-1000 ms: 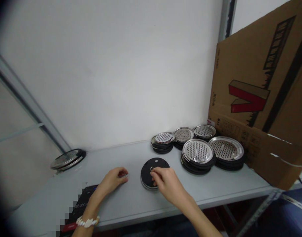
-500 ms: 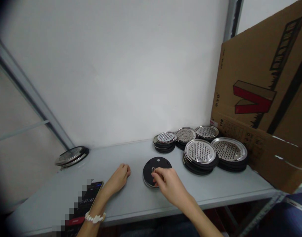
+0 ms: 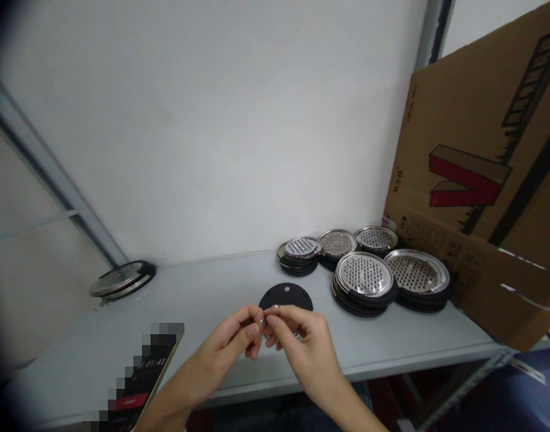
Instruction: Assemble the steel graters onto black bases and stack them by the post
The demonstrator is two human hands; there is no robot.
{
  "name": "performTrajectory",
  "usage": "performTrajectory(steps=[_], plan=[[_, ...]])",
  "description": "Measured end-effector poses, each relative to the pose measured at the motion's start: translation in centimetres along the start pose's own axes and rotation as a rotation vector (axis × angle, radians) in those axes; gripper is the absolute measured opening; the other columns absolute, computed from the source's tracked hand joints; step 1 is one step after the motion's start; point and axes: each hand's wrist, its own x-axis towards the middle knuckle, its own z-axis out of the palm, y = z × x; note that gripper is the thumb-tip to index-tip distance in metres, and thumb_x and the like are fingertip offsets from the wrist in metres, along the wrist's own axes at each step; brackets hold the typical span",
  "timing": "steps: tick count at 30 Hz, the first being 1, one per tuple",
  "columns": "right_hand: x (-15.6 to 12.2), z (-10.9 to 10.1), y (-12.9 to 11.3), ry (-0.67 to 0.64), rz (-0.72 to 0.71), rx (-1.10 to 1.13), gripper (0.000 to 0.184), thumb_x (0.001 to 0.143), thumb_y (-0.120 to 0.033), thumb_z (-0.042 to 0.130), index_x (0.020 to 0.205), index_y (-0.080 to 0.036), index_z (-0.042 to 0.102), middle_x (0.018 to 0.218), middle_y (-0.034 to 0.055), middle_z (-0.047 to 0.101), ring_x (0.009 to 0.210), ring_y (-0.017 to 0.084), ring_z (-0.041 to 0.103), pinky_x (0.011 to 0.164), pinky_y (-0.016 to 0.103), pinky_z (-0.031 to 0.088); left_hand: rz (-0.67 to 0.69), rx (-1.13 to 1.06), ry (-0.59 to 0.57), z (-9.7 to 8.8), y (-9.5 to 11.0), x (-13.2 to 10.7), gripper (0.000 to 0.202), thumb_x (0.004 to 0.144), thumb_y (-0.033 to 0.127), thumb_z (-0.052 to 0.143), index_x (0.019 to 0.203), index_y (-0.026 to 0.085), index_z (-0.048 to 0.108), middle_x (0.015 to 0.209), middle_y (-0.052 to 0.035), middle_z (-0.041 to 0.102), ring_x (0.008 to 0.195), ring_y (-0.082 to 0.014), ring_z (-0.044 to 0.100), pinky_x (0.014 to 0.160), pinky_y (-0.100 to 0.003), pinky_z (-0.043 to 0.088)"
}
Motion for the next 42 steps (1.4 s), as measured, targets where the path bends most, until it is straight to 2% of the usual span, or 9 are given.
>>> performTrajectory(steps=[3,7,12,21,24,29,32,37,42], plan=[[0.0,-0.3,0.0,-0.008,-0.016,-0.051,0.037,0.089,-0.052,0.069,0.090,-0.017,0.080,0.066,0.0051,0.074,0.056,0.017,0.067,0.051,0.025,0.053,-0.014,-0.083,-0.008,0.0,-0.6,0.3,0.035,0.096,0.053,0.052,0.091,0.019,0.056,0.074,0.0008,0.055,0.071,-0.0145,0.050,0.072,-0.026,0.043],[-0.1,-0.7,0.3,-0.025,-0.089,-0.186,0.031,0.093,-0.046,0.065,0.088,-0.019,0.080,0.068,0.0047,0.075,0.058,0.017,0.068,0.055,0.025,0.054,-0.046,-0.108,0.046,0.0,-0.9,0.7,0.038,0.094,0.056,0.056,0.090,0.019,0.057,0.071,0.0013,0.055,0.069,-0.0144,0.049,0.070,-0.026,0.042],[-0.1,-0.5,0.5,-0.027,-0.126,-0.256,0.030,0.096,-0.041,0.061,0.082,-0.019,0.076,0.067,0.0034,0.072,0.058,0.015,0.066,0.055,0.022,0.051,-0.008,-0.126,0.052,0.4,-0.6,0.9,0.038,0.091,0.056,0.061,0.088,0.018,0.059,0.075,0.0010,0.058,0.067,-0.0124,0.051,0.067,-0.024,0.044],[0.3,-0.1,0.1,-0.102,0.140,0.093,0.047,0.089,-0.060,0.065,0.068,-0.017,0.065,0.055,0.0007,0.062,0.049,0.012,0.060,0.047,0.021,0.047,0.102,-0.018,0.121,0.5,-1.0,0.8,0.027,0.094,0.040,0.063,0.087,0.015,0.070,0.078,-0.0049,0.071,0.075,-0.0176,0.065,0.077,-0.030,0.053],[0.4,-0.4,0.0,-0.154,0.159,0.121,0.047,0.089,-0.059,0.066,0.068,-0.017,0.064,0.055,0.0005,0.062,0.048,0.012,0.059,0.047,0.021,0.047,0.142,0.008,0.132,0.4,-0.9,0.8,0.020,0.092,0.033,0.064,0.090,0.015,0.074,0.078,-0.0048,0.073,0.075,-0.0177,0.067,0.077,-0.029,0.054],[0.4,-0.5,0.0,-0.135,0.169,0.126,0.047,0.088,-0.058,0.067,0.067,-0.017,0.065,0.055,0.0005,0.062,0.047,0.012,0.060,0.046,0.021,0.047,0.240,0.204,0.273,0.6,-0.4,0.7,0.014,0.087,0.026,0.067,0.082,0.018,0.077,0.075,-0.0035,0.075,0.072,-0.0167,0.068,0.072,-0.025,0.053],[0.4,-0.4,0.3,-0.125,0.186,0.130,0.048,0.087,-0.060,0.068,0.067,-0.016,0.065,0.054,0.0008,0.062,0.046,0.012,0.059,0.046,0.021,0.047,0.269,0.299,0.313,0.9,0.0,0.7,0.016,0.086,0.023,0.066,0.077,0.018,0.077,0.070,-0.0032,0.074,0.068,-0.0161,0.066,0.069,-0.024,0.053],[0.4,-0.3,0.5,-0.112,0.203,0.168,0.047,0.085,-0.059,0.070,0.067,-0.015,0.066,0.054,0.0011,0.063,0.046,0.011,0.059,0.045,0.021,0.046,0.272,0.320,0.318,0.9,0.3,0.7,0.015,0.084,0.020,0.065,0.076,0.018,0.078,0.069,-0.0023,0.075,0.066,-0.0147,0.067,0.067,-0.022,0.052],[0.4,-0.4,0.4,-0.115,0.215,0.177,0.047,0.084,-0.060,0.071,0.068,-0.016,0.065,0.054,0.0012,0.063,0.046,0.012,0.059,0.046,0.021,0.046,0.264,0.263,0.292,0.4,-0.5,0.9,0.013,0.083,0.018,0.066,0.078,0.019,0.079,0.072,-0.0018,0.076,0.067,-0.0146,0.070,0.069,-0.022,0.054]])
